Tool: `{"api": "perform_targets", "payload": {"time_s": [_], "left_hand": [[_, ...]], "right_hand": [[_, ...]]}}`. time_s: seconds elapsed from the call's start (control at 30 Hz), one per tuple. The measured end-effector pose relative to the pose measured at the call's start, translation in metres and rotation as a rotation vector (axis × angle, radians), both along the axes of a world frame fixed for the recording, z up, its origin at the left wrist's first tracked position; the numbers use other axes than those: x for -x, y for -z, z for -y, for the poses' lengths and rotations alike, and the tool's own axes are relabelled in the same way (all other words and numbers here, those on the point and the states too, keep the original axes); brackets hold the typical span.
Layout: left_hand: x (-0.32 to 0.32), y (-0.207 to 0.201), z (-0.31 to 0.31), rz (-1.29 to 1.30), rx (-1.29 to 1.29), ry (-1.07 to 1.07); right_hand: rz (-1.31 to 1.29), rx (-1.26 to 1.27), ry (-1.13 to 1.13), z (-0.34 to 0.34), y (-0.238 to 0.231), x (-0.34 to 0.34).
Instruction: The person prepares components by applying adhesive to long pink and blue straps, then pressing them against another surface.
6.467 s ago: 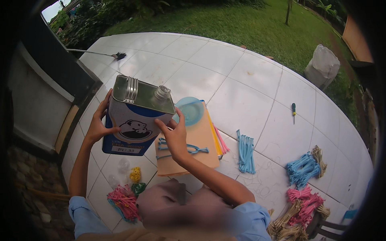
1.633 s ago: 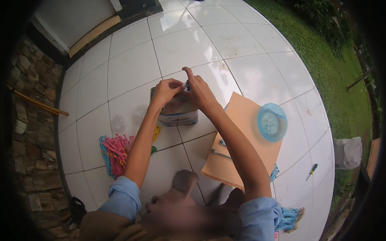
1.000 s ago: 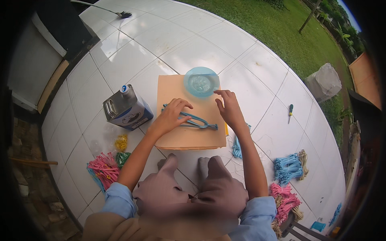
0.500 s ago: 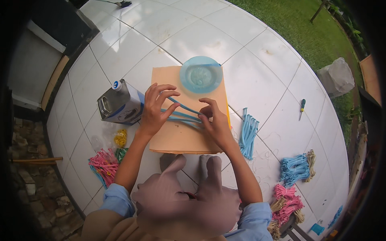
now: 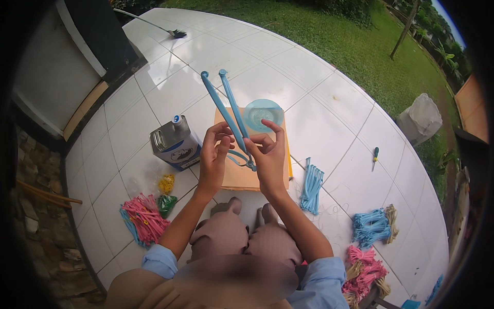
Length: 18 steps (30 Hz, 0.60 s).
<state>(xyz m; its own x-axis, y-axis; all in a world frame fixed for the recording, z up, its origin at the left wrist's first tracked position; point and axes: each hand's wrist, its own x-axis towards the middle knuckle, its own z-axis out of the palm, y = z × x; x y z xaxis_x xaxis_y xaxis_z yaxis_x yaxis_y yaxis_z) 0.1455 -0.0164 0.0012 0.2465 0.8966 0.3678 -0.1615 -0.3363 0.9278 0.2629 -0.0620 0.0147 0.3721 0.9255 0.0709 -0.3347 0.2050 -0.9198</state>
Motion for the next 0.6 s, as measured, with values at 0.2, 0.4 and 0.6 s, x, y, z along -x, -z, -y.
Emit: {"api": "perform_targets", "payload": {"time_s": [0.2,0.4,0.6], "left_hand": [[0.013,-0.06,0.012,-0.081,-0.01,0.016],[0.035,-0.07,0.028,-0.006,0.01,0.241],[0.049,-0.084,0.038,0.032,0.036,0.551]], "right_hand": [[0.298,-0.169,0.167,0.023,-0.026,0.018],[0.261,-0.244,0.218,0.055,-0.034,0.027],[0.284,-0.281,0.167,0.09,-0.066,0.006]]}}
